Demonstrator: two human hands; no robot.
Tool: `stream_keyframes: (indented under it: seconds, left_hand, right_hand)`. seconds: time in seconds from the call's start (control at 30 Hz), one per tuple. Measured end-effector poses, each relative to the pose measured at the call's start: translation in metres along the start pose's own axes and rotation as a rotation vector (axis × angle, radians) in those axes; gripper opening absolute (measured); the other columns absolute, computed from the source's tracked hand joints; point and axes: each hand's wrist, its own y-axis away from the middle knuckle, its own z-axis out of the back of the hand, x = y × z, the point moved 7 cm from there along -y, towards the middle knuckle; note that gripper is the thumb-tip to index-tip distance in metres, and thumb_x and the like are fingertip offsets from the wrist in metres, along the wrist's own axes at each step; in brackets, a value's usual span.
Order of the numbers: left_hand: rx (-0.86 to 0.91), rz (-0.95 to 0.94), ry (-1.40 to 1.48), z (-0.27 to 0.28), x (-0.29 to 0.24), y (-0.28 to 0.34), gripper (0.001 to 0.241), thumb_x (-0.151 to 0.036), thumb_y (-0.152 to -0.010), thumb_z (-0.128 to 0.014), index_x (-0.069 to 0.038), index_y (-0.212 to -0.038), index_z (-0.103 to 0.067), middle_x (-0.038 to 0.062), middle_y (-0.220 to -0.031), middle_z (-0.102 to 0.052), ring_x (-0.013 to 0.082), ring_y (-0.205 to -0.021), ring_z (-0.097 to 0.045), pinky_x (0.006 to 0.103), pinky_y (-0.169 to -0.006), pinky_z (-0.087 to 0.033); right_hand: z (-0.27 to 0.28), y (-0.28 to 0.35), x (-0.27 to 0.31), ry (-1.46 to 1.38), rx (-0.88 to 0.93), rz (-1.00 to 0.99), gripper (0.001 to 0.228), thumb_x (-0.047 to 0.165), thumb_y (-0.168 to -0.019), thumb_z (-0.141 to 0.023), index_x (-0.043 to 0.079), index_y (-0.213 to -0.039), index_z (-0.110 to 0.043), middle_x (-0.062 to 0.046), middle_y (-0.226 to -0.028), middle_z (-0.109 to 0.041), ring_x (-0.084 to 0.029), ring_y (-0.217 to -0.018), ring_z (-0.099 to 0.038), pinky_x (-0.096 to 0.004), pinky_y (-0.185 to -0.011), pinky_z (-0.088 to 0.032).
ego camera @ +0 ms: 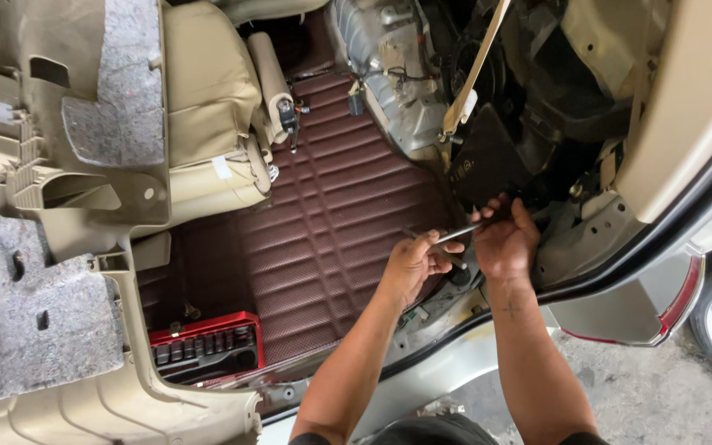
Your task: The person uses a T-handle wrench to loosen and remove bolts from the rear interior panel of a car. After removing the bolts, the person disconnects several electrical connectors from the exposed components and places the tools on the floor mat.
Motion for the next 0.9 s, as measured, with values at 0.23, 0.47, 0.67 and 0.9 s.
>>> stream_keyframes:
  seconds: [0.23, 0.47, 0.67, 0.9]
  left_hand:
    - [-0.190, 0.107, 0.260, 0.001, -0.004, 0.018, 0.029, -0.026, -0.097, -0.058, -0.004, -0.115, -0.062, 0.010, -0.083, -0.069, 0.0242, -0.069, -0.068, 0.0408, -0.068, -0.058]
    - [-0.289, 0.118, 0.264, 0.098, 0.011, 0.065, 0.016, -0.014, -0.102, -0.056, 0.002, -0.106, -0.059, 0.015, -0.082, -0.068, 0.0178, -0.058, -0.057, 0.0328, -0.056, -0.047]
    - [-0.275, 0.178, 0.081, 0.164, 0.059, 0.047, 0.026, -0.011, -0.102, -0.057, 0.006, -0.121, -0.065, 0.016, -0.082, -0.072, 0.0073, -0.049, -0.047, 0.0236, -0.046, -0.038]
    - [-0.324, 0.136, 0.030, 0.215, 0.075, 0.005, 0.031, -0.013, -0.103, -0.060, 0.008, -0.126, -0.064, 0.015, -0.079, -0.073, 0.0071, -0.046, -0.045, 0.0239, -0.045, -0.038]
  right_hand:
    - [-0.015, 0.011, -0.023, 0.117, -0.046, -0.053, 0.021, 0.022, -0.112, -0.046, 0.007, -0.104, -0.058, -0.010, -0.090, -0.063, -0.025, -0.080, -0.063, -0.041, -0.081, -0.055]
    - [0.021, 0.054, -0.121, 0.503, -0.238, -0.342, 0.028, 0.025, -0.110, -0.042, 0.002, -0.108, -0.057, -0.016, -0.099, -0.071, -0.029, -0.093, -0.073, -0.043, -0.085, -0.060]
    - [0.124, 0.045, -0.161, 1.499, -0.267, -0.113, 0.052, 0.044, -0.112, -0.031, 0.002, -0.129, -0.057, -0.024, -0.126, -0.062, -0.039, -0.116, -0.057, -0.052, -0.102, -0.047]
    - [0.145, 0.030, -0.219, 2.152, -0.173, 0.139, 0.049, 0.038, -0.112, -0.033, 0.005, -0.144, -0.051, -0.022, -0.157, -0.044, -0.039, -0.157, -0.028, -0.053, -0.129, -0.019]
